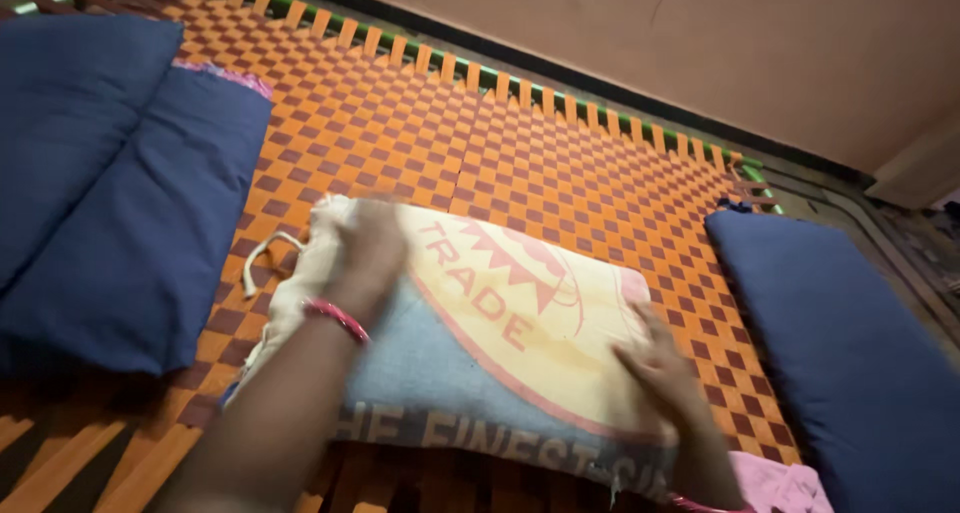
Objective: The person repeatedly fluffs and arranges a patterned cushion on a woven bed, then folds a blue cushion. The person uses both hands to pat, lift, and reposition the cushions, smoothing their surfaces and edges.
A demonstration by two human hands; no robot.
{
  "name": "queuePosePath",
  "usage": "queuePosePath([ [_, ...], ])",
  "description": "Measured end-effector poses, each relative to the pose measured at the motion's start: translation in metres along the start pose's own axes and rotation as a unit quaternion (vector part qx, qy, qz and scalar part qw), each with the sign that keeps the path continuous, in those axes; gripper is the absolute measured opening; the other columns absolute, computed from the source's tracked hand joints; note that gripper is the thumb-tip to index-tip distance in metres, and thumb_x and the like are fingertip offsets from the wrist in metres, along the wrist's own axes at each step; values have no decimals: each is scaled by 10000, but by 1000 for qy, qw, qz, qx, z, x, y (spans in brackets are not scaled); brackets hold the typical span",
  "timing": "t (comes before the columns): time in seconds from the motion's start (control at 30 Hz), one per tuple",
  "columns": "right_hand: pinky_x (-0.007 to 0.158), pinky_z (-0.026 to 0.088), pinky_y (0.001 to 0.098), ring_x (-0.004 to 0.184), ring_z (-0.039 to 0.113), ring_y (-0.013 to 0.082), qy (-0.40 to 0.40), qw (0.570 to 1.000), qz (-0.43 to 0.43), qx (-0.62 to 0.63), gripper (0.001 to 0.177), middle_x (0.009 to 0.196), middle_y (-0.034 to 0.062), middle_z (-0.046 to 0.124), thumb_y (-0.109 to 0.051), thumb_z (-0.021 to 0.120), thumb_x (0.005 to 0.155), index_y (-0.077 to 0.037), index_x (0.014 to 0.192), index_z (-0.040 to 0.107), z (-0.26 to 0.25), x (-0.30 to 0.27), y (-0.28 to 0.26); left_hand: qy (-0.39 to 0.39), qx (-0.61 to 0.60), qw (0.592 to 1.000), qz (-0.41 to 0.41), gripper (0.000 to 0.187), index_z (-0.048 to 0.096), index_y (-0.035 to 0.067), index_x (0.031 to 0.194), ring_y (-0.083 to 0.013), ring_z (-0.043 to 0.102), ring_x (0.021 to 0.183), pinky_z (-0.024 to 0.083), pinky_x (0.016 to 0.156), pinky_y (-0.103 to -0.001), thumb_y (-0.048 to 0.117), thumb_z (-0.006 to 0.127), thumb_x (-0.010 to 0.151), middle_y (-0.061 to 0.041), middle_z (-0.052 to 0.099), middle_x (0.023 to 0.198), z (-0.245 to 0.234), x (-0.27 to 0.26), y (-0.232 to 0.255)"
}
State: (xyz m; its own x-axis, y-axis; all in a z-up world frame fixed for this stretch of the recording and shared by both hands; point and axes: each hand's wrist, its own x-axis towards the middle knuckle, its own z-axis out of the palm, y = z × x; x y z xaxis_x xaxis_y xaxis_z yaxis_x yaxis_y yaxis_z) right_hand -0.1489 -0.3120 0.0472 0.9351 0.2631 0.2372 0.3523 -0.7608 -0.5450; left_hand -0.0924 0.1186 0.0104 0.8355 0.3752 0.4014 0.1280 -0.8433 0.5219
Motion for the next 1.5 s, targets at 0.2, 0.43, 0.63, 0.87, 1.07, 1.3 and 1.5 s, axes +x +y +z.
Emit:
queuePosePath([
  [0.2, 1241, 221, 427, 1580, 200, 296, -175, 951, -144, 209, 915, 1714, 163, 200, -547, 573, 947, -49, 1622, 206, 91, 30, -79, -188, 102, 956, 199, 736, 363, 135, 1523, -307, 107, 1557, 38, 1155, -732, 548, 494, 929, -57, 220, 1655, 10, -108, 112],
  [0.43, 1255, -15, 446, 1605, 2, 304, -240, 951, -169, -95, 891, 1738, 135, 76, -679, 334, 964, -119, 1647, 216, 83, 51, -66, -317, 126, 930, 132, 809, 153, 162, 1603, -263, -52, 1560, -92, 1150, -723, 597, 373, 958, -9, 6, 1704, -40, -111, 128],
  [0.63, 1269, 45, 413, 1600, 58, 269, -199, 967, -31, -154, 739, 1723, 107, 117, -466, 461, 985, -148, 1621, 257, 50, 86, 5, -321, 124, 930, 133, 783, 151, 145, 1602, -250, -10, 1556, -93, 1141, -736, 560, 339, 965, -1, 59, 1695, -38, -109, 130],
  [0.87, 1245, 213, 417, 1537, 243, 299, -75, 961, 261, -52, 596, 1649, 142, 285, -340, 420, 1044, -112, 1586, 318, 19, 75, 34, -330, 123, 926, 137, 785, 150, 133, 1615, -254, 9, 1573, -78, 1157, -731, 551, 334, 977, -5, 68, 1713, -48, -104, 129],
  [1.07, 1214, 305, 444, 1466, 372, 371, 63, 969, -238, -38, 505, 1571, 244, 391, -234, 425, 1117, -23, 1570, 351, 79, 20, -25, -314, 145, 927, 145, 778, 89, 146, 1609, -237, -5, 1555, -91, 1148, -714, 553, 290, 977, 10, 30, 1698, -36, -107, 125],
  [1.3, 1218, 97, 495, 1544, 157, 357, -133, 957, -102, -238, 962, 1660, 203, 185, -608, 619, 880, -47, 1579, 273, 101, -28, -62, -314, 166, 923, 147, 804, 104, 162, 1606, -239, -6, 1547, -91, 1130, -723, 575, 340, 957, 13, 29, 1694, -31, -109, 124],
  [1.5, 1269, 144, 435, 1560, 228, 309, -15, 986, 14, -168, 730, 1660, 170, 294, -386, 564, 946, -52, 1558, 348, 41, -6, -7, -327, 161, 920, 140, 814, 102, 170, 1607, -239, -9, 1551, -89, 1139, -722, 606, 321, 955, 21, 24, 1698, -33, -106, 131],
])
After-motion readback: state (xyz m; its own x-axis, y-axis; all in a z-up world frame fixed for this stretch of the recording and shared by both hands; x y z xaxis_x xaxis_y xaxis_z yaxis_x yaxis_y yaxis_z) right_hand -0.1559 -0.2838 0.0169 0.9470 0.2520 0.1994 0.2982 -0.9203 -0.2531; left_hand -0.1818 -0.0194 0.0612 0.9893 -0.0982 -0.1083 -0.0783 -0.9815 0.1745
